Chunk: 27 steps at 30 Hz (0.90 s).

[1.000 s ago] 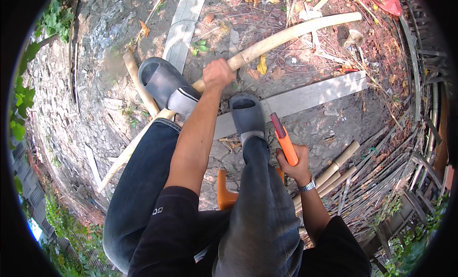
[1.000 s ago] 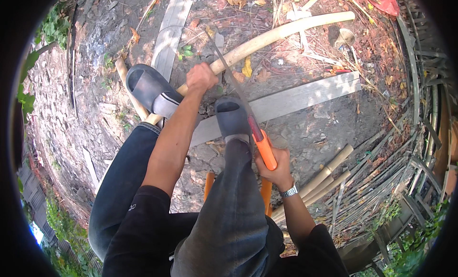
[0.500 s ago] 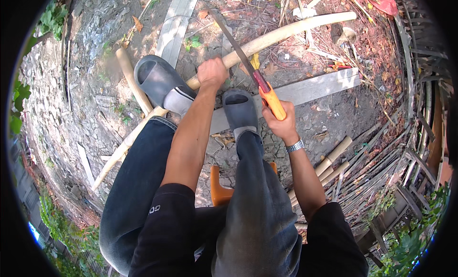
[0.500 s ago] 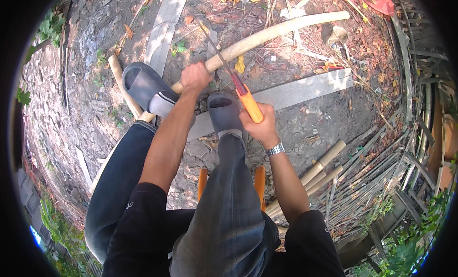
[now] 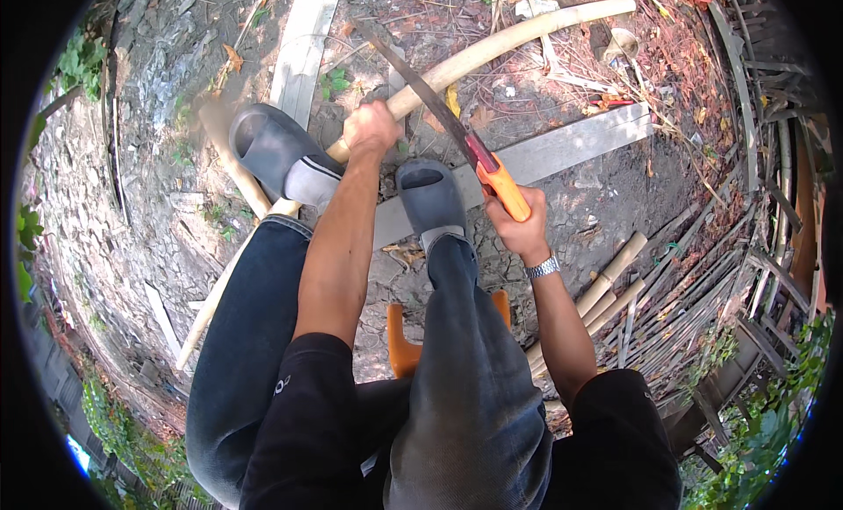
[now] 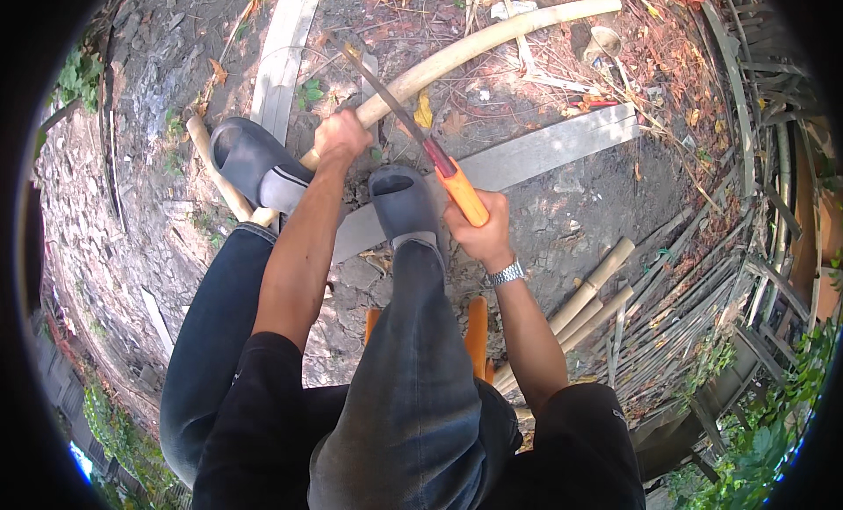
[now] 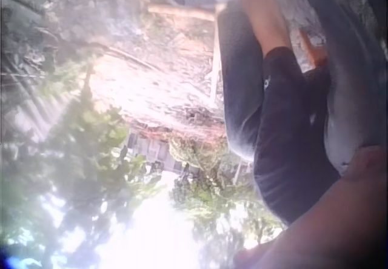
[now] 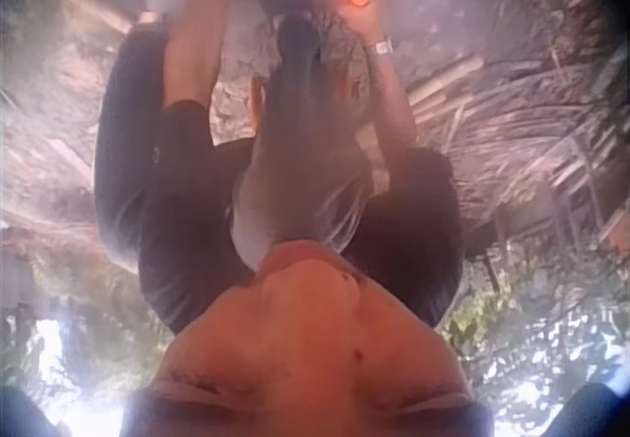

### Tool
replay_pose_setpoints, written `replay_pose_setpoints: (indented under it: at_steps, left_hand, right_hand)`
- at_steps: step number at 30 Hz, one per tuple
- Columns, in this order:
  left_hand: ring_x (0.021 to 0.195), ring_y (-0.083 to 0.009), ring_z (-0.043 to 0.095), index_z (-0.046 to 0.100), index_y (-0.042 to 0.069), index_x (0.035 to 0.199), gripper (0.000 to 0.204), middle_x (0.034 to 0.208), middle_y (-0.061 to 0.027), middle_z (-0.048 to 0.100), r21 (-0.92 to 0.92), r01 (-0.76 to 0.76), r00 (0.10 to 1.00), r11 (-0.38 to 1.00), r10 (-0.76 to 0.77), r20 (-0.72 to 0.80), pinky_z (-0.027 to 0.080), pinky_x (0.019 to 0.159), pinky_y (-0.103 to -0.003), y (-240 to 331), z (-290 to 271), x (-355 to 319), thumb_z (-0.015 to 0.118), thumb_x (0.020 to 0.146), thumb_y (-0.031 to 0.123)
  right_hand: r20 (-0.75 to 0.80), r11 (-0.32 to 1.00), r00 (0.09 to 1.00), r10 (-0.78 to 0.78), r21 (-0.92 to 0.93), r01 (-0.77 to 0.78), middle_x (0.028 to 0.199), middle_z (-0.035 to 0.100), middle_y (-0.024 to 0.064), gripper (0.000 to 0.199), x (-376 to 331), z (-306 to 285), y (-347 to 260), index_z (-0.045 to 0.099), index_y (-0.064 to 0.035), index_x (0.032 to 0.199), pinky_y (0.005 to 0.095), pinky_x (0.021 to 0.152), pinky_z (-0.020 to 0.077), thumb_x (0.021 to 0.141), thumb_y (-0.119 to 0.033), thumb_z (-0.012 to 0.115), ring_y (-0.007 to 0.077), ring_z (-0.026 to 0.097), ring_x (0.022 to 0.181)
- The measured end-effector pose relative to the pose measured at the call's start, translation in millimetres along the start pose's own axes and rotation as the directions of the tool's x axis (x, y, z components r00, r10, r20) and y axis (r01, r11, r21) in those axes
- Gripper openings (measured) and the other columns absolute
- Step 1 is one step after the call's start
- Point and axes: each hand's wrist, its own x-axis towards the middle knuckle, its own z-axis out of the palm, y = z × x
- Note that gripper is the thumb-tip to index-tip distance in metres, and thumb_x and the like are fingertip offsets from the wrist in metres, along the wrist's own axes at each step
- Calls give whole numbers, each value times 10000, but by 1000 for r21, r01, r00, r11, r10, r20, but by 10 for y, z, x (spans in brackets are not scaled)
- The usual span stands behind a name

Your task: The person sits on a small stool and uses a hand saw to cut a long bamboo pole that is positioned between their legs. They hold the pole steady with their left hand while sawing with their right hand, periodically adjusting the pole's position.

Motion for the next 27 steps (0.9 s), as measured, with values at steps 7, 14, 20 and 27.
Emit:
replay_pose_setpoints:
  at_steps: [7, 14, 20, 27]
  left_hand:
    - [1030, -345, 762, 767, 81, 1084, 335, 1067, -191, 781, 0, 15, 1000, 1000, -15, 18, 607, 917, -436, -65, -76, 33, 732, 795, 246]
    - [1029, -330, 762, 758, 90, 1126, 371, 1062, -185, 782, 17, 31, 999, 999, -31, 6, 605, 917, -426, -38, -32, 18, 731, 795, 254]
    - [1024, -325, 763, 746, 102, 1135, 367, 1070, -160, 785, -16, 26, 1000, 1000, -25, 17, 603, 913, -431, 14, -182, 132, 723, 809, 270]
    - [1014, -327, 764, 751, 98, 1108, 343, 1070, -167, 783, -3, 29, 999, 1000, -29, 27, 608, 904, -430, -15, -101, 51, 721, 814, 272]
  right_hand:
    - [153, 980, 988, -32, -188, 61, 559, 596, 72, 111, -626, -126, -303, 666, -10, 698, 314, 526, 486, 787, -65, 703, 166, 595, 486]
    - [139, 970, 990, 1, -242, 33, 552, 593, 82, 75, -1032, -474, -332, 678, -4, 699, 313, 543, 523, 756, -45, 704, 163, 636, 488]
    - [-8, 996, 997, -75, -42, 74, 548, 518, 124, 197, 386, 285, -195, 600, 26, 672, 350, 501, 435, 770, -101, 714, 119, 496, 503]
    - [129, 980, 988, 80, -194, -54, 581, 624, 106, 76, -1108, -351, -438, 695, -18, 730, 323, 523, 512, 768, -81, 710, 178, 651, 495]
